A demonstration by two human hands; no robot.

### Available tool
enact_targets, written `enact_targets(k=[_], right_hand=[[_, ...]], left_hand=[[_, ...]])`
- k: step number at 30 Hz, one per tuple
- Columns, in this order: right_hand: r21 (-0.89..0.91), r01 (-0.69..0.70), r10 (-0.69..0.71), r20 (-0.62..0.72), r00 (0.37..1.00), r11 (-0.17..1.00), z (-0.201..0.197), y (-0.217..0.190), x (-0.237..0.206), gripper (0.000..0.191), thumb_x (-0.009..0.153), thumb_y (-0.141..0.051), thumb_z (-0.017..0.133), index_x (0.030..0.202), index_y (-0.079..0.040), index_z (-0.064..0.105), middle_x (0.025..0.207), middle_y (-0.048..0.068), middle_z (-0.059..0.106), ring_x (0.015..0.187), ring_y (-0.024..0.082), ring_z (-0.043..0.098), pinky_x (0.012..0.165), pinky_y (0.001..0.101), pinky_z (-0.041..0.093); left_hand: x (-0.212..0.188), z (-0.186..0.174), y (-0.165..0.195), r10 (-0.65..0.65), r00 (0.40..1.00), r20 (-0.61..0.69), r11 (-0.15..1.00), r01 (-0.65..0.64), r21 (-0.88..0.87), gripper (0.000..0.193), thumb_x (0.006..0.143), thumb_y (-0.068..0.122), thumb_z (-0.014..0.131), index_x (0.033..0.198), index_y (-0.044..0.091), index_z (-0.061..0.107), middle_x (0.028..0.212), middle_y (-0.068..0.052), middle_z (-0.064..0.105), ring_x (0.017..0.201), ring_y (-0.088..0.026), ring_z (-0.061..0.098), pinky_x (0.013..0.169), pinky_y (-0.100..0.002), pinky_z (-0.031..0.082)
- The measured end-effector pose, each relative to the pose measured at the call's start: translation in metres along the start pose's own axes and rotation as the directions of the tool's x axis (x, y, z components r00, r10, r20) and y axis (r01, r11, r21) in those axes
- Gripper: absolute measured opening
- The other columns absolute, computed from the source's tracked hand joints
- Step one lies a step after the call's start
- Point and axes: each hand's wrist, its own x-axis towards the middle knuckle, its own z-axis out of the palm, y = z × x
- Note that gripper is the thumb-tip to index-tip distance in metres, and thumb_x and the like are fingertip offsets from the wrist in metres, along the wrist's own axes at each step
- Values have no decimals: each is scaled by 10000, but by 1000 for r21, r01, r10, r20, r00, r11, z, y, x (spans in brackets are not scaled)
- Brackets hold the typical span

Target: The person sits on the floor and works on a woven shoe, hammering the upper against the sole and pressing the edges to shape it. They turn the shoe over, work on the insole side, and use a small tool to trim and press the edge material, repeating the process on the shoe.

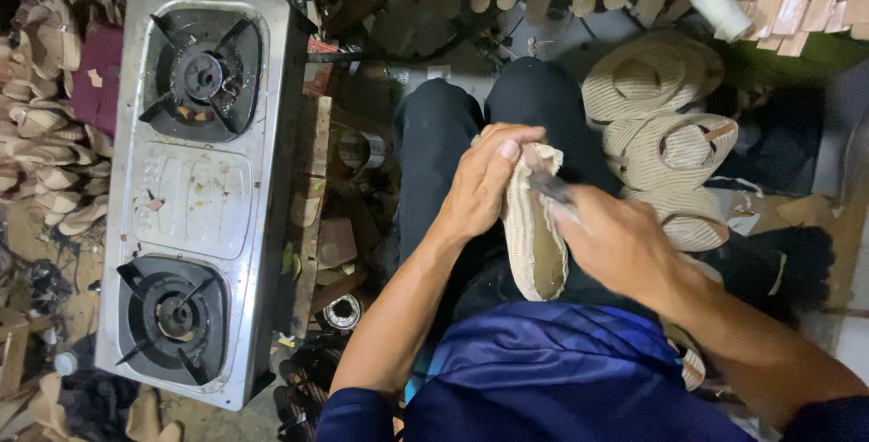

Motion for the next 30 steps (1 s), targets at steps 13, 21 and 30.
enact_targets(k=[13,21,30], right_hand=[[39,-116,114,63,992,992,5,3,-1,245,963,-220,610,1096,-18,649,805,236,698,748,437,688,613,506,516],[-150,-97,132,252,959,984,-36,-6,4,531,878,-190,620,1368,-4,533,950,223,694,752,421,689,644,500,541],[-254,120,5,442,897,960,-63,-19,22,662,824,-179,625,1415,71,463,1063,206,687,898,376,688,758,471,552]], left_hand=[[-3,-55,25,117,918,379,990,-138,28,847,945,244,772,1641,75,321,1644,-182,413,1537,-346,394,1294,-414,269],[-1,-38,44,88,924,373,984,-139,112,909,890,272,832,1631,77,343,1501,-171,540,1373,-329,522,1209,-400,388],[0,-23,53,125,940,317,970,-183,160,867,855,184,817,1593,62,379,1441,-175,552,1346,-355,531,1197,-421,370]])
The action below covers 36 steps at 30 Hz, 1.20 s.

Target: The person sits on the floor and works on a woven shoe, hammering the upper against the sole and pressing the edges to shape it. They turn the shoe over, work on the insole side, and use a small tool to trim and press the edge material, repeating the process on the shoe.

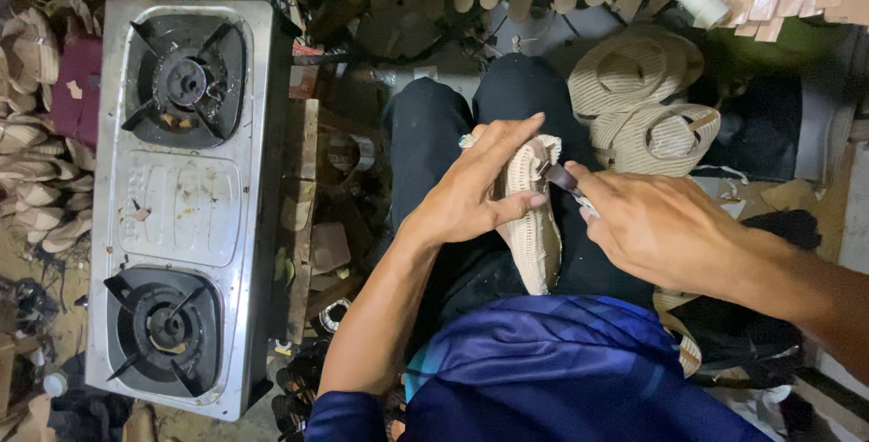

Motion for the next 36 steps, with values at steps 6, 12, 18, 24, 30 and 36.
enact_targets(k=[6,12,18,24,30,36], right_hand=[[-136,-80,107,199,974,987,-2,4,2,705,893,-199,623,1500,80,400,1036,160,692,999,314,689,904,401,550],[-30,90,-91,-34,995,995,-5,4,0,687,736,-53,618,1381,132,474,1012,222,658,875,369,684,768,433,552],[29,-52,54,-90,994,998,-3,0,0,513,868,-205,702,1343,-38,602,886,167,608,636,377,670,576,446,543],[-121,-109,85,-184,979,987,10,2,-1,447,860,-191,711,1274,-35,647,843,170,621,568,377,681,513,458,557],[-19,-115,109,-186,976,993,16,3,-8,463,839,-150,684,1280,-21,628,892,169,661,589,387,681,529,459,564],[44,-107,113,-165,980,993,14,-3,-6,418,850,-205,732,1224,-38,650,832,172,664,612,397,677,537,486,529]], left_hand=[[0,3,2,11,999,-30,1000,-10,29,832,860,170,793,1577,62,386,1430,-173,548,1319,-358,541,1172,-422,401],[4,13,8,-48,997,-63,998,51,44,760,887,166,761,1557,68,416,1405,-163,562,1299,-356,552,1118,-415,467],[4,12,5,-55,994,-95,996,62,66,688,882,187,750,1499,70,470,1380,-155,577,1270,-352,562,1088,-420,476],[3,11,-1,-56,997,-60,998,57,16,630,899,190,736,1468,66,494,1378,-144,579,1266,-337,564,1088,-410,479],[7,8,-3,-36,999,-22,998,35,-52,522,948,99,620,1455,47,508,1374,-145,571,1255,-328,557,1100,-406,473],[6,23,6,-75,983,-170,991,92,97,504,779,39,543,1282,13,529,1250,-176,580,1164,-374,538,1047,-424,468]])
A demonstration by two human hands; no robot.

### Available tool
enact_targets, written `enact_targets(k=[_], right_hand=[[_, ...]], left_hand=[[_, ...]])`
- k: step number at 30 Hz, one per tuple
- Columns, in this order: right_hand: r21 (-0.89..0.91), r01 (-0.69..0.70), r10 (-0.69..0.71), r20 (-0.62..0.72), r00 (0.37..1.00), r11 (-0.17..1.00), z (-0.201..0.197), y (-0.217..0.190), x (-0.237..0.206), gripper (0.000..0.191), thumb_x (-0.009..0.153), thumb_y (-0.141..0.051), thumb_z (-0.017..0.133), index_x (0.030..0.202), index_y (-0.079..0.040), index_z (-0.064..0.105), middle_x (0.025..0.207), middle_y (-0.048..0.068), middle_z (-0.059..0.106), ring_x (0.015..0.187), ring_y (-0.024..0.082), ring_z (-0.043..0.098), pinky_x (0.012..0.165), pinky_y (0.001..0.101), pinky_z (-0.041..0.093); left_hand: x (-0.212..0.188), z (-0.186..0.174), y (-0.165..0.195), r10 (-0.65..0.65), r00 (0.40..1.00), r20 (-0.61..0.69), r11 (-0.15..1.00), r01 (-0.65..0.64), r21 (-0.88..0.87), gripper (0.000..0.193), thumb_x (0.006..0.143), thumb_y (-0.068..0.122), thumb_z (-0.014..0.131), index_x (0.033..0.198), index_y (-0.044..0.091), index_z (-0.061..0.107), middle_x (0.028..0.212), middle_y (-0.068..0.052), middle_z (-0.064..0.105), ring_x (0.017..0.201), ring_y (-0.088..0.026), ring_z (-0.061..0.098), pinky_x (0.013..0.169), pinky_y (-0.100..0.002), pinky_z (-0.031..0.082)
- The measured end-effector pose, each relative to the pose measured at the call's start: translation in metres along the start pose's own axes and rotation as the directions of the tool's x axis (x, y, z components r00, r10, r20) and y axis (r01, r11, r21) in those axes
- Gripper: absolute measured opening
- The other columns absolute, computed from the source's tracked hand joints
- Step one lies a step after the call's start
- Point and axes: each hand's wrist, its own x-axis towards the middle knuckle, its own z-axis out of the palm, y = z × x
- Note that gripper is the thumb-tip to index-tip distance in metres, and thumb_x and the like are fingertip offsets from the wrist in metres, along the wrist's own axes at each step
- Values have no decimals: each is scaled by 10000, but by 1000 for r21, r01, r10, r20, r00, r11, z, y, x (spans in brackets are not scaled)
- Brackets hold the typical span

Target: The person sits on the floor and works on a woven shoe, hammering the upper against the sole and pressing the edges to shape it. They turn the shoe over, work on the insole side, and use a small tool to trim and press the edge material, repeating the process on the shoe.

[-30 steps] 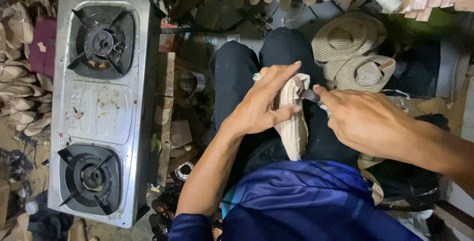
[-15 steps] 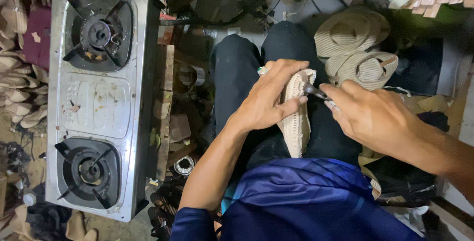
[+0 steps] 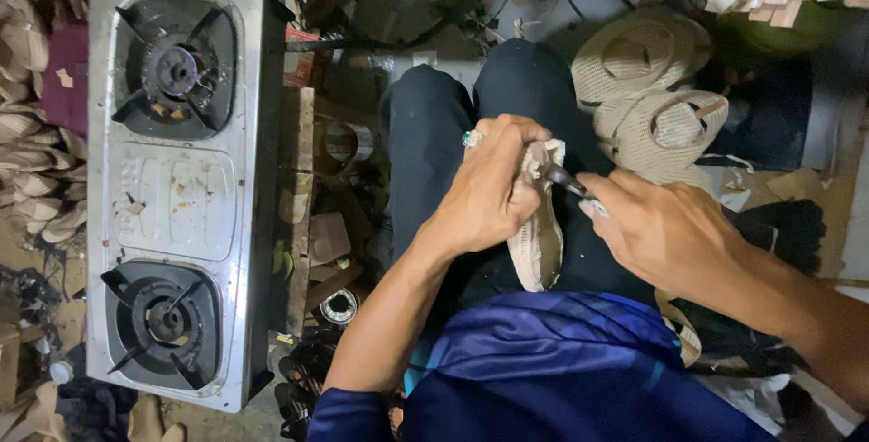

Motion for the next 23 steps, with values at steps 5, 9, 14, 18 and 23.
enact_targets(k=[5,9,14,18,23], right_hand=[[208,92,-54,-182,982,974,14,-2,-8,277,911,-160,664,1128,8,633,813,168,661,622,364,677,527,457,511],[208,24,11,-165,986,978,45,3,5,201,928,-157,653,1043,5,620,795,173,667,628,380,680,542,473,520],[49,138,-117,-294,949,989,58,6,11,208,901,-144,655,1031,13,618,836,191,664,632,408,665,547,479,525],[200,136,-100,-184,978,970,40,11,8,191,913,-142,660,1025,12,661,784,176,665,612,363,671,514,435,522],[615,516,-177,-527,831,596,44,17,-25,244,978,-180,688,1167,-27,660,912,157,701,727,260,726,614,337,609]], left_hand=[[2,-1,-3,-35,999,-20,999,35,28,489,790,25,526,1279,10,530,1235,-184,582,1141,-378,536,1056,-432,455],[-2,-4,-8,64,997,32,997,-62,-52,546,774,23,520,1320,3,499,1271,-205,551,1195,-388,524,1109,-433,444],[-4,-11,-27,97,985,145,992,-83,-96,611,804,113,585,1389,-18,468,1336,-229,514,1268,-393,490,1119,-431,413],[-3,-16,-48,16,997,79,956,8,-294,474,1004,282,477,1370,1,586,1289,-177,615,1241,-316,583,1105,-400,438],[-5,10,-62,-219,962,-165,954,176,-242,541,1136,419,330,1202,38,709,1068,-121,745,1025,-257,694,990,-363,511]])
